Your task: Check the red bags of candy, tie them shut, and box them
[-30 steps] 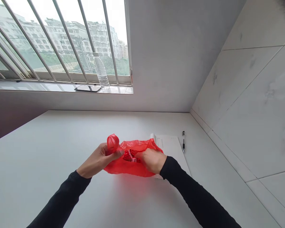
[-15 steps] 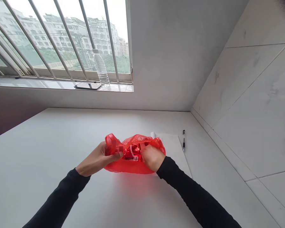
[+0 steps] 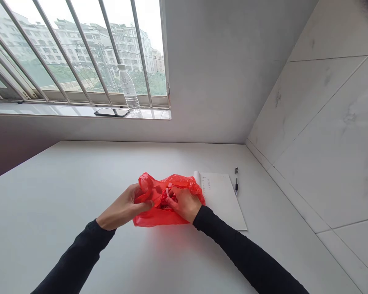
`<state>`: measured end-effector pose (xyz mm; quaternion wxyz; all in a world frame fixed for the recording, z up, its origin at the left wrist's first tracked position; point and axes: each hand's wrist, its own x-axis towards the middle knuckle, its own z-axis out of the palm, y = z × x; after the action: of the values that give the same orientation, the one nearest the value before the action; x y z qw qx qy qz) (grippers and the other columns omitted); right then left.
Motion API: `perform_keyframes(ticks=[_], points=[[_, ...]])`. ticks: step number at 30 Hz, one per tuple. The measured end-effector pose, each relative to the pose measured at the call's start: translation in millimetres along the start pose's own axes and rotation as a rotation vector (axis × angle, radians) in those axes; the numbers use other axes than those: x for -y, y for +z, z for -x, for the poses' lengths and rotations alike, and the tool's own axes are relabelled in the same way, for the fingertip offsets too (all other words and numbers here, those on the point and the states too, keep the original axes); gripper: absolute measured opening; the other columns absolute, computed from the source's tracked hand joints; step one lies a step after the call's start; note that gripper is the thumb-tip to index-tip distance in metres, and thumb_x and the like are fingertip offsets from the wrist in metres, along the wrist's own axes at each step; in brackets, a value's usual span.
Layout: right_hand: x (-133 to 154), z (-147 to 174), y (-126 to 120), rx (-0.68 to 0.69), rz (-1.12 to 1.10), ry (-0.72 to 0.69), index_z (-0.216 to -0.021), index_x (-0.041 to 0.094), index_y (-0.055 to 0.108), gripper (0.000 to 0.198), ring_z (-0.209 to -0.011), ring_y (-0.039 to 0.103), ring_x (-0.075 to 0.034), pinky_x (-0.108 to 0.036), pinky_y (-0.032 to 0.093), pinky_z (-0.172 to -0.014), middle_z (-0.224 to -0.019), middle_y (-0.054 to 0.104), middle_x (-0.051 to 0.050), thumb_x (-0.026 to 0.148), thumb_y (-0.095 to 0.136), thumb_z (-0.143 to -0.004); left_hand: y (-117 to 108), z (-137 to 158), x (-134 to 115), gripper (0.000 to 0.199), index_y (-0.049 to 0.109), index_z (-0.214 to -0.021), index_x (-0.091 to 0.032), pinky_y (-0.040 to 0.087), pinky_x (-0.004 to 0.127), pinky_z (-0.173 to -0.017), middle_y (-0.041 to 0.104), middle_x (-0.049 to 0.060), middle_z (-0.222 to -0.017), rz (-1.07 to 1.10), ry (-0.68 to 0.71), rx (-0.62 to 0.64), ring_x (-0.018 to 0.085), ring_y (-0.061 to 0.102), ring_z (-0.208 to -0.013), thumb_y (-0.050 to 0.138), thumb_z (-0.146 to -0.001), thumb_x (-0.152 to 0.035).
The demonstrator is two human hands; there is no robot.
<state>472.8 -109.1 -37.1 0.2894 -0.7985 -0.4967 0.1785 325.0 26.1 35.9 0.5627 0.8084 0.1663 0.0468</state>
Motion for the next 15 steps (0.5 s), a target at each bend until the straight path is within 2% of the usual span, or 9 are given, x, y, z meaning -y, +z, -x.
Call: perform_keyframes(ticks=[2, 5, 6, 8, 11, 15], points=[[-0.2, -0.6, -5.7, -0.01, 0.002, -0.009, -0.099, 0.02, 0.064, 0.019, -0.078, 0.064, -0.014, -0.022, 0.044, -0.065, -0.088, 0.07, 0.0, 0.032, 0.05, -0.099, -0.7, 0.7, -1.2, 0.013, 0.055, -0.078, -0.022, 0.047, 0.026, -0.063, 0.053, -0.001, -0.073, 0.079, 0.012, -0.039, 0.015, 0.053, -0.067, 0.066, -0.071, -0.022], [0.8, -0.3, -22.1, -0.079, 0.049, 0.003, -0.099, 0.02, 0.063, 0.026, -0.084, 0.064, -0.013, -0.022, 0.045, -0.072, -0.092, 0.07, -0.001, 0.032, 0.041, -0.103, -5.5, 2.1, -3.4, 0.05, 0.057, -0.113, -0.028, 0.054, 0.034, -0.078, 0.065, 0.001, -0.091, 0.194, 0.021, -0.061, 0.024, 0.065, -0.086, 0.072, -0.065, -0.02], [1.0, 0.3, -28.2, -0.106, 0.079, 0.017, -0.099, 0.02, 0.064, 0.029, -0.087, 0.064, -0.015, -0.024, 0.045, -0.074, -0.093, 0.069, -0.003, 0.031, 0.038, -0.104, -7.6, 2.5, -3.7, 0.057, 0.056, -0.118, -0.029, 0.055, 0.035, -0.079, 0.066, 0.002, -0.096, 0.204, 0.019, -0.046, 0.026, 0.066, -0.091, 0.072, -0.064, -0.02], [0.3, 2.2, -39.2, -0.147, 0.149, 0.056, -0.098, 0.017, 0.065, 0.034, -0.088, 0.064, -0.018, -0.027, 0.046, -0.077, -0.095, 0.069, -0.007, 0.031, 0.035, -0.104, -11.3, 3.0, -3.7, 0.053, 0.061, -0.115, -0.027, 0.053, 0.031, -0.072, 0.067, 0.003, -0.094, 0.177, 0.005, -0.012, 0.023, 0.066, -0.083, 0.071, -0.064, -0.018], [-3.0, 6.7, -50.4, -0.17, 0.251, 0.093, -0.096, 0.014, 0.066, 0.034, -0.088, 0.066, -0.022, -0.031, 0.047, -0.076, -0.098, 0.067, -0.013, 0.031, 0.038, -0.103, -13.5, 2.8, -3.7, 0.04, 0.065, -0.104, -0.023, 0.044, 0.024, -0.057, 0.062, -0.001, -0.078, 0.116, -0.014, 0.049, 0.014, 0.056, -0.064, 0.065, -0.065, -0.015], [-4.2, 12.8, -58.5, -0.15, 0.346, 0.097, -0.094, 0.014, 0.066, 0.026, -0.089, 0.067, -0.025, -0.032, 0.047, -0.076, -0.094, 0.068, -0.013, 0.025, 0.043, -0.1, -11.7, 2.9, -5.6, 0.043, 0.061, -0.112, -0.024, 0.045, 0.025, -0.064, 0.064, 0.002, -0.091, 0.091, 0.005, 0.17, 0.016, 0.058, -0.075, 0.065, -0.07, -0.017]])
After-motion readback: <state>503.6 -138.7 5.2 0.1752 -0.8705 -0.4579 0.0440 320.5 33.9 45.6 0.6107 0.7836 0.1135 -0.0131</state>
